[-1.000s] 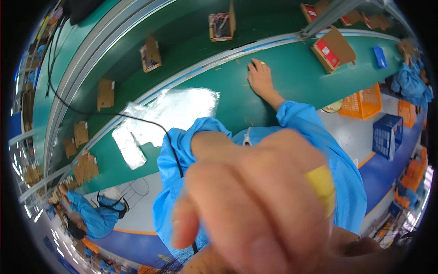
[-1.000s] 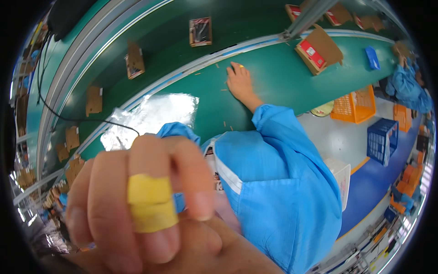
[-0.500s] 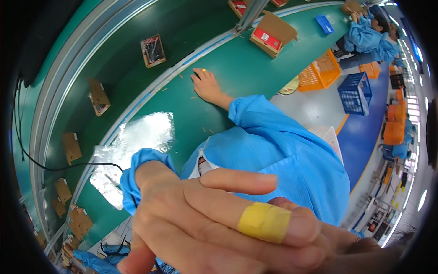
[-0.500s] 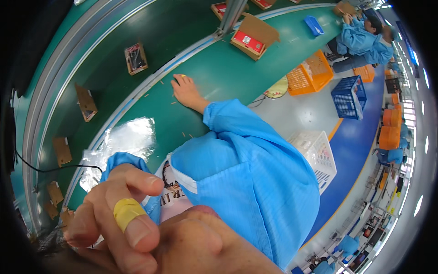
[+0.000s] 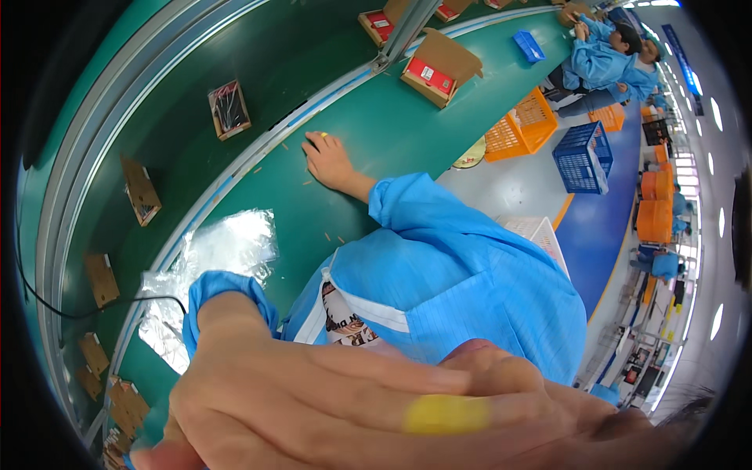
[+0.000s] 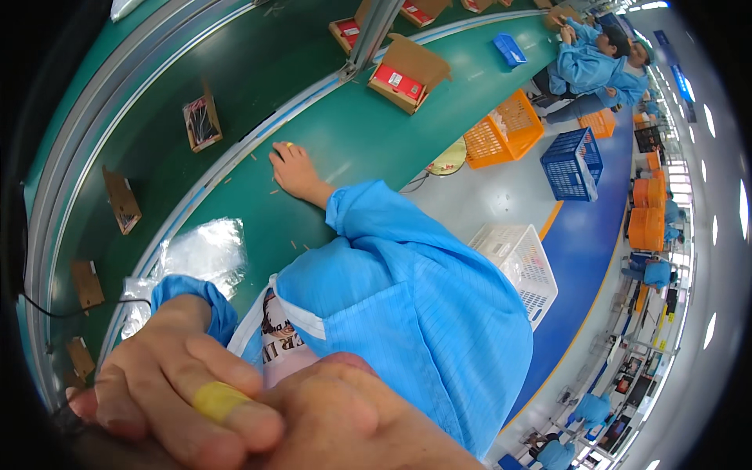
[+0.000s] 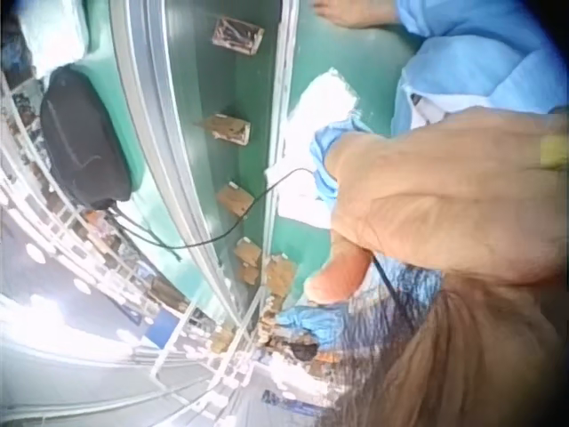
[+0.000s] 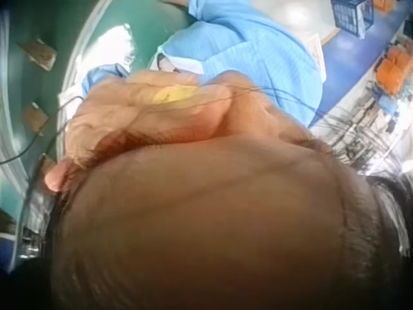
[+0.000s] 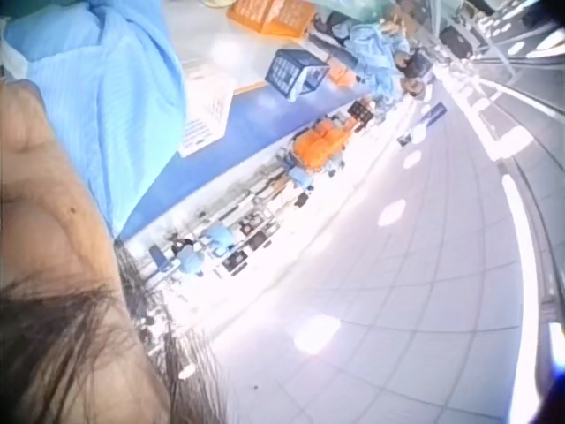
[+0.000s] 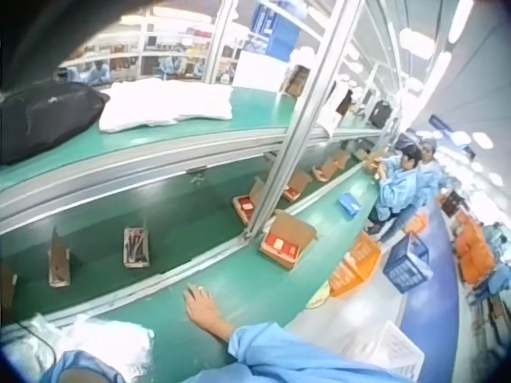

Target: The person puts phones into plastic sleeves, packs them into cardboard boxes by hand, and places the boxes on the upper shelf.

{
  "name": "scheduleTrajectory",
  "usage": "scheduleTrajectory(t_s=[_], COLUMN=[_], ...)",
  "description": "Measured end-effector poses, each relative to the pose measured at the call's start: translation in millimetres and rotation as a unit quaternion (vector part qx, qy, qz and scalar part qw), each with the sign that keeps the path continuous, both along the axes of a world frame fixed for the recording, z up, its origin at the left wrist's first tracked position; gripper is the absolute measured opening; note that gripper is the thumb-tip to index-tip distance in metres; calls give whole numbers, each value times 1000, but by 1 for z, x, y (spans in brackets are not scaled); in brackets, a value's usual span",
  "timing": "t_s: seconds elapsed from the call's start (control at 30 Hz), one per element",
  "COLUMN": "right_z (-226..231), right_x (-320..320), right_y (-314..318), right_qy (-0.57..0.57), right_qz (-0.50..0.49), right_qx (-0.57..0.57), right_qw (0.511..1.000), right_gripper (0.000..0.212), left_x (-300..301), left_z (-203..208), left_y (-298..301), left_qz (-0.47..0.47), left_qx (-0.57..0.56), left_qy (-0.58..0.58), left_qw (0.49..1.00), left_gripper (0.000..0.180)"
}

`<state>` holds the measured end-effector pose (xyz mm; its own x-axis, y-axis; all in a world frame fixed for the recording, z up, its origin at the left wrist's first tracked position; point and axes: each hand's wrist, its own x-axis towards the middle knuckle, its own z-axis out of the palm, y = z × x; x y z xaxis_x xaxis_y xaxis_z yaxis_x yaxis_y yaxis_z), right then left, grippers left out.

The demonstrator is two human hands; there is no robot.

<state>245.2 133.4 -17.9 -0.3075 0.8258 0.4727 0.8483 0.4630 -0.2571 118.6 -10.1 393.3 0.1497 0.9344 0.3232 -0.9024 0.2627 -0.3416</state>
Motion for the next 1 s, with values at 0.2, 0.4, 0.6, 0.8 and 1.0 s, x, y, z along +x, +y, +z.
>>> scheduleTrajectory(t_s=[0.2, 0.4, 0.6, 0.8, 1.0], right_z=[2, 0, 0, -6, 1], right_x=[6, -1, -7, -5, -8], right_y=[6, 8, 4, 4, 6], right_qy=[11, 18, 15, -29, -26], right_qz=[4, 7, 9, -8, 6], right_qx=[-2, -4, -28, -33, -36], right_qw=[1000, 1000, 999, 999, 999], right_gripper=[32, 30, 32, 34, 33], left_x=[-35, -39, -16, 0, -17], left_z=[-35, -49, -64, -74, -92], left_y=[35, 6, -3, -17, -3], left_qz=[-31, -2, 71, 153, 173], left_qx=[257, 236, 194, 189, 198], left_qy=[243, 261, 316, 370, 373], left_qw=[935, 936, 926, 897, 890], left_gripper=[72, 71, 69, 67, 66])
